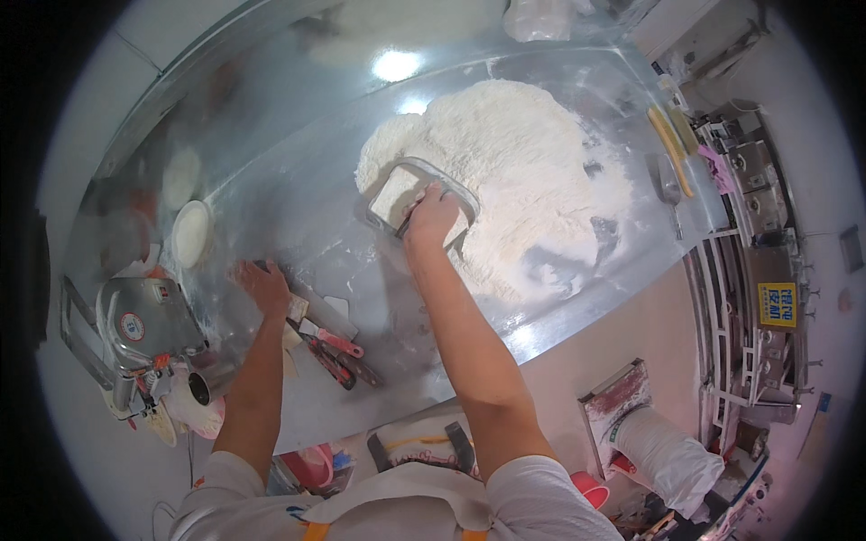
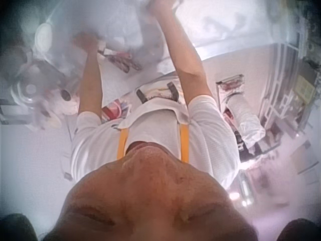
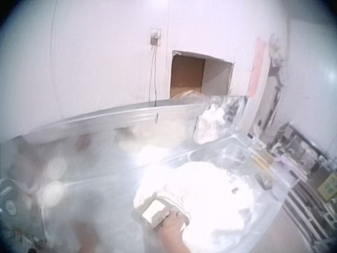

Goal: The person scoops flour from a large sack into a metal scoop, spreads it on a stainless steel table, and repeatedly transfers portions into a dough machine hopper. The person uses a scoop and a dough scraper to manage the flour and feed the machine.

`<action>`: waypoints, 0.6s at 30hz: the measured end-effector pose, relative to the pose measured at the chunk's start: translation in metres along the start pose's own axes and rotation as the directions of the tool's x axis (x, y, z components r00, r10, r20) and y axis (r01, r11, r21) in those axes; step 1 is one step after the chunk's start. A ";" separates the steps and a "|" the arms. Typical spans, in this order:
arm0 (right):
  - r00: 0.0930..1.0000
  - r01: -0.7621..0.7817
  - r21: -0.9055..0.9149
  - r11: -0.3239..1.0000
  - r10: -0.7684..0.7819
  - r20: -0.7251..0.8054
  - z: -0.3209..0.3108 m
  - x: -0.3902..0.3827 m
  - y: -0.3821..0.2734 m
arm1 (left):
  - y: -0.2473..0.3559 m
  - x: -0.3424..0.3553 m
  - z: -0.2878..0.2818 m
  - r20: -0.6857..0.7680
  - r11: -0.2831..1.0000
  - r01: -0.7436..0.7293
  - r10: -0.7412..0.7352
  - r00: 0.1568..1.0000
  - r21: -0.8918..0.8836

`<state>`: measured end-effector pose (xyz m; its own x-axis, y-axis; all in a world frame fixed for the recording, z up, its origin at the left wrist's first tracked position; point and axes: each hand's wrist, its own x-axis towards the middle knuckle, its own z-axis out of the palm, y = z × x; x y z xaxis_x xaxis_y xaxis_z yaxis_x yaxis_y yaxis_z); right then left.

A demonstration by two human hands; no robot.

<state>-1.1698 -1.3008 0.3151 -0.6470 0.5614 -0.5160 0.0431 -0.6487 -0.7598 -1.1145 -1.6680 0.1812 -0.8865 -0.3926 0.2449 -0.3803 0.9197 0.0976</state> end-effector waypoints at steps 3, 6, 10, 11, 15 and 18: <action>0.993 -0.115 0.205 0.972 0.105 0.061 -0.003 0.014 -0.040 | 0.002 0.002 -0.004 0.018 0.999 0.031 -0.031 0.999 -0.012; 0.984 -0.165 0.294 0.941 0.136 0.117 -0.005 0.028 -0.075 | -0.004 0.005 -0.003 0.030 0.999 0.041 -0.042 0.999 0.027; 0.978 -0.206 0.333 0.920 0.197 0.062 -0.003 0.041 -0.127 | 0.005 0.006 -0.007 0.031 0.998 0.056 -0.057 0.998 0.032; 0.971 -0.233 0.369 0.900 0.234 0.043 0.001 0.040 -0.142 | 0.007 0.006 -0.009 0.032 0.998 0.049 -0.050 0.998 0.032; 0.960 -0.275 0.412 0.869 0.272 0.069 0.000 0.034 -0.176 | 0.004 0.009 -0.006 0.019 0.998 0.040 -0.041 0.999 0.038; 0.957 -0.288 0.418 0.861 0.249 0.148 -0.007 0.008 -0.186 | -0.005 0.010 0.003 -0.013 0.997 0.038 -0.038 0.999 0.060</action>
<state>-1.1779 -1.1720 0.4492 -0.7210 0.3003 -0.6245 -0.0950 -0.9356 -0.3401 -1.1224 -1.6769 0.1799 -0.8680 -0.4268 0.2540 -0.4291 0.9019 0.0491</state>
